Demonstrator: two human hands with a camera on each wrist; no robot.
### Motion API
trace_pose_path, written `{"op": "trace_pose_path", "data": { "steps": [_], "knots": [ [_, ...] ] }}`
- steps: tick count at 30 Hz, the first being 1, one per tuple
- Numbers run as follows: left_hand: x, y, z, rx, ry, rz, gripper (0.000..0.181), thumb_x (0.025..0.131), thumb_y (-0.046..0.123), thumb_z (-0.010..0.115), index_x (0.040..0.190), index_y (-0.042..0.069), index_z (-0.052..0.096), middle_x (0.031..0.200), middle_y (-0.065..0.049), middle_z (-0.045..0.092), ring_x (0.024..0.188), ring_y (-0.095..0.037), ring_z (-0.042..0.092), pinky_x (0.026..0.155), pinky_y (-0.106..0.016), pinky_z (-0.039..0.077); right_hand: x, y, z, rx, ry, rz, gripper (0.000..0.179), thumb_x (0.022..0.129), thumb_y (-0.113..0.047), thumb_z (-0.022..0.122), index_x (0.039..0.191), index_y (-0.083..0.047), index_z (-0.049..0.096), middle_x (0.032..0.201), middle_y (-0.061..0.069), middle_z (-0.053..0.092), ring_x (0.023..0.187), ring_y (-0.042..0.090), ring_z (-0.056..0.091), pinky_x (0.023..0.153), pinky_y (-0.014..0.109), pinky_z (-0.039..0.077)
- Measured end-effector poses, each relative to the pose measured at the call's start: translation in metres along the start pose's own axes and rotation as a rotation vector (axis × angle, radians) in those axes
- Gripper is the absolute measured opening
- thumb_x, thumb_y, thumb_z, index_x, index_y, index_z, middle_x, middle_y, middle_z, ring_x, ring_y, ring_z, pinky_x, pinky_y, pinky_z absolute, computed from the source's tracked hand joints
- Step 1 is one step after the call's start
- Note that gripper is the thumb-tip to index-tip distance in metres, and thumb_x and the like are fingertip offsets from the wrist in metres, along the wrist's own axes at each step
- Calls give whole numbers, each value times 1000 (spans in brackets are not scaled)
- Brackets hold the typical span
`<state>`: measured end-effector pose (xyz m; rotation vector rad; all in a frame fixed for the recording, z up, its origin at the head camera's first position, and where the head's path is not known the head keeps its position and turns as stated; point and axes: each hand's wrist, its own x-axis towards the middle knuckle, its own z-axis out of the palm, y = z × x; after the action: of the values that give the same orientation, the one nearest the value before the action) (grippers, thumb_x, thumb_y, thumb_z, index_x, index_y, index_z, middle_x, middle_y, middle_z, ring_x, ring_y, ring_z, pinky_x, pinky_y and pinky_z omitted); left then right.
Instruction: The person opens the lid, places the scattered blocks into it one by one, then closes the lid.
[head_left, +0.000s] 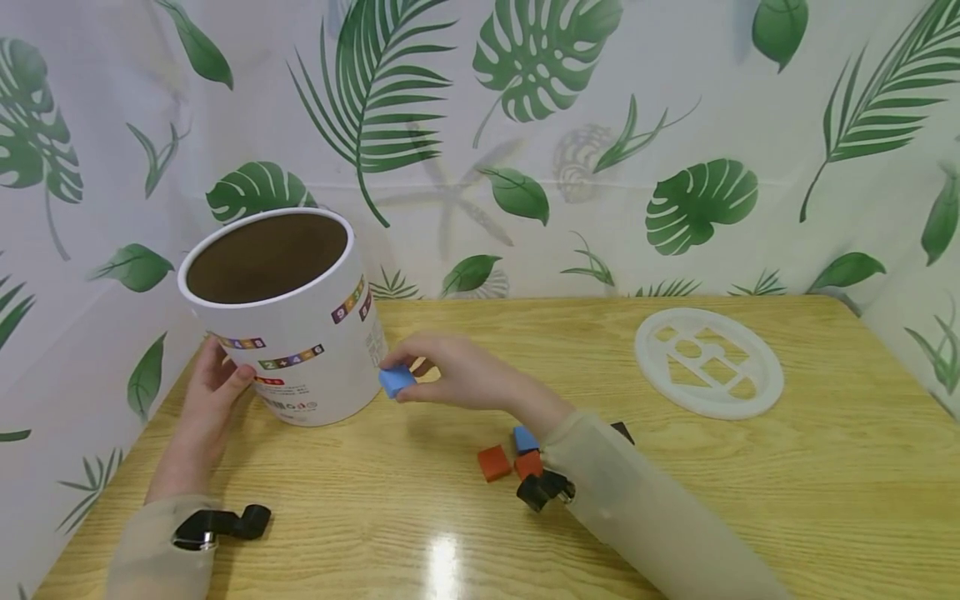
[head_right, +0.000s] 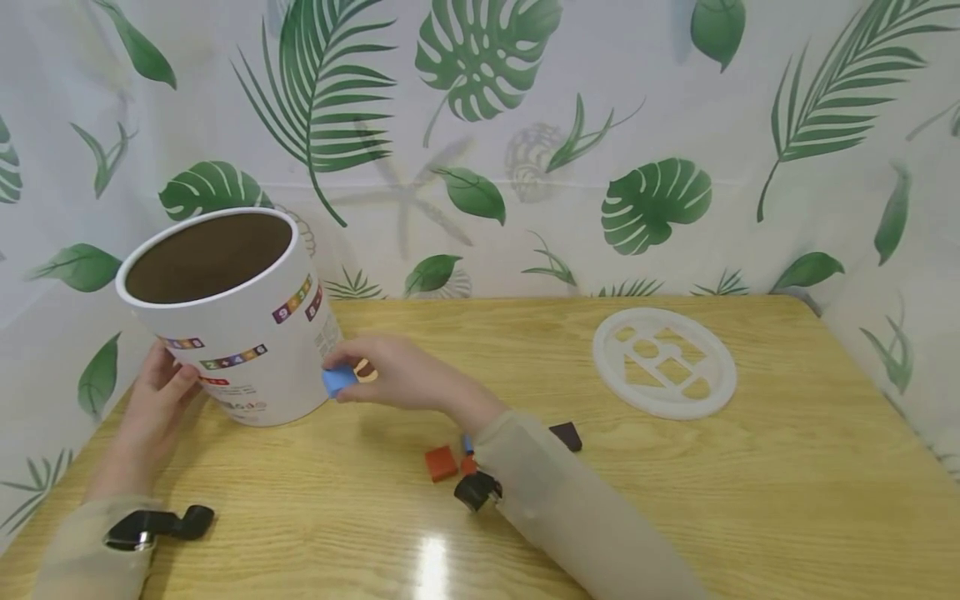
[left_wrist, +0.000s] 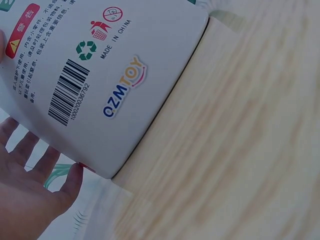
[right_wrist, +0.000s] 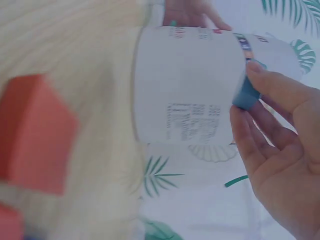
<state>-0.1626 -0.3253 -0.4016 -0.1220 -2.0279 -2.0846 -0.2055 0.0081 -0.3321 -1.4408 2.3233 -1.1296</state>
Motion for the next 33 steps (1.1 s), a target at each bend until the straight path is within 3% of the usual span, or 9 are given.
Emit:
{"op": "trace_pose_path", "data": {
  "steps": [9, 12, 16, 21, 26, 33],
  "knots": [
    [0, 2, 1, 8, -5, 8, 58, 96, 25, 56, 149, 30, 32, 143, -1, 33, 131, -25, 27, 104, -29, 32, 24, -26, -13, 67, 194, -145, 32, 88, -8, 69, 118, 1, 62, 112, 8, 64, 103, 13, 57, 82, 19, 51],
    [-1, 2, 0, 9, -6, 3, 59, 96, 25, 56, 149, 30, 31, 144, -1, 31, 132, -25, 26, 102, -26, 34, 35, -37, -18, 51, 265, -212, 32, 87, -8, 70, 117, 2, 62, 110, 9, 63, 101, 13, 57, 83, 19, 50],
    [-2, 2, 0, 3, -15, -17, 60, 97, 25, 54, 150, 32, 28, 149, -1, 26, 134, -24, 24, 106, -30, 32, 53, -53, -27, -39, 343, -274, 33, 87, -10, 72, 116, 2, 62, 110, 9, 63, 99, 12, 57, 88, 17, 47],
    [-3, 1, 0, -8, -8, -27, 60, 97, 25, 54, 150, 32, 28, 150, -1, 25, 135, -24, 24, 102, -24, 36, 76, -66, -35, -152, 352, -204, 34, 89, -17, 70, 119, -2, 61, 114, 5, 61, 101, 10, 55, 90, 12, 41],
    [-3, -1, -1, -18, 3, -21, 60, 97, 24, 55, 150, 31, 28, 147, -1, 28, 134, -26, 24, 99, -21, 37, 97, -65, -32, -180, 314, -85, 34, 90, -20, 69, 119, -4, 62, 115, 4, 61, 99, 10, 55, 86, 10, 41],
    [-1, -1, 0, -22, -8, -5, 60, 96, 25, 56, 150, 30, 29, 146, -1, 30, 133, -26, 25, 100, -24, 36, 108, -60, -30, -46, 286, 59, 35, 87, -21, 72, 116, -6, 63, 112, 2, 61, 99, 8, 58, 84, 9, 42]
  ]
}}
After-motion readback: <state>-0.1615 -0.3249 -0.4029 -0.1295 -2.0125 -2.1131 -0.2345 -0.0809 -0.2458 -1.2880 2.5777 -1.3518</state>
